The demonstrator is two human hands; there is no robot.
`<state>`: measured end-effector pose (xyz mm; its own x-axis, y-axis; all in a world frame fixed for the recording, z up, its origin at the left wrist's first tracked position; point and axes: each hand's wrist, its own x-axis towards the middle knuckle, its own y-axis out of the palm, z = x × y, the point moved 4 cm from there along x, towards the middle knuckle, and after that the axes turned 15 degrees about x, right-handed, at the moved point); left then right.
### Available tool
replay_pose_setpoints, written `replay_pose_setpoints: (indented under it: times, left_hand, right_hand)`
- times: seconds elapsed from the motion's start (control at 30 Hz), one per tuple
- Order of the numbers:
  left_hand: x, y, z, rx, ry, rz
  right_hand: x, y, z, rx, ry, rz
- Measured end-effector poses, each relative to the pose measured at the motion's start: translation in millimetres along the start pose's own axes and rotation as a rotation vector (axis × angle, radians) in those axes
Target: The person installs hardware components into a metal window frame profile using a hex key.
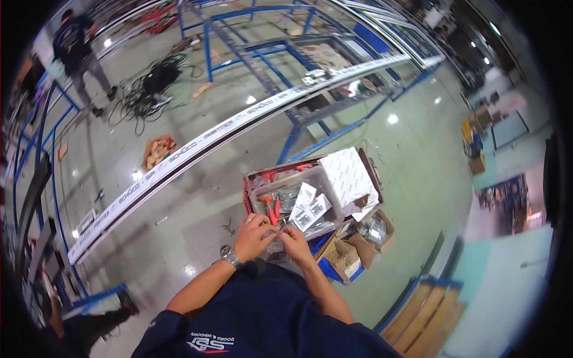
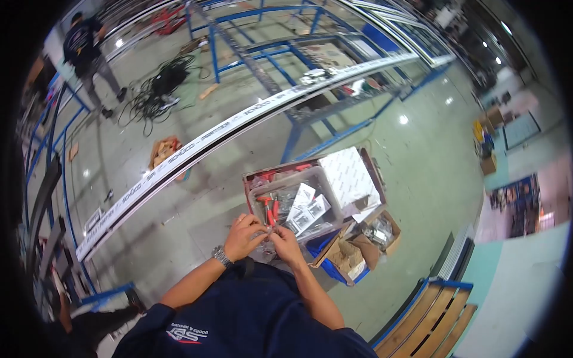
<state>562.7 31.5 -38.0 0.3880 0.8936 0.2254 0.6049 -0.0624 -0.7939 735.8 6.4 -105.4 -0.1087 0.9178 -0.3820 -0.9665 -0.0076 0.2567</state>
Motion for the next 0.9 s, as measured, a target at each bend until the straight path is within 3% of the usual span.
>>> replay_pose_setpoints:
  times: [0.03,0.13,0.2,0.3,0.5,0.6,0.7,0.83,0.9]
  left_hand:
    - [3.3,-0.9,-5.8,0.034,0.019,0.007]
    - [9.2,7.8,-8.0,0.021,0.000,0.102]
    - [13.7,23.2,-1.1,-0.144,-0.105,0.275]
    - [17.4,24.8,-9.1,-0.407,-0.456,0.451]
    - [18.9,42.8,-10.1,-0.558,-0.386,0.285]
    - [17.5,48.2,-10.7,-0.784,-0.385,0.223]
    - [15.7,57.3,-6.7,-0.938,-0.438,0.327]
    - [11.9,75.5,6.2,-0.818,-0.533,0.403]
    - [9.2,85.9,8.9,-0.987,-0.569,0.340]
  right_hand:
    - [-5.7,5.7,20.2,0.056,-0.054,0.000]
    - [-8.4,-8.1,22.2,-0.215,-0.137,0.059]
    - [-11.1,-11.5,27.9,-0.248,-0.132,0.108]
    - [-19.7,-10.4,46.5,-0.298,-0.157,0.126]
    - [-18.4,-24.2,42.3,-0.265,-0.063,-0.097]
    - [-16.6,-29.7,32.9,-0.164,-0.056,-0.128]
    - [-19.6,-32.7,31.3,-0.088,-0.070,-0.113]
    - [-29.0,-29.4,24.6,-0.030,-0.079,-0.125]
    - [-25.5,-44.0,22.1,-0.099,-0.160,-0.171]
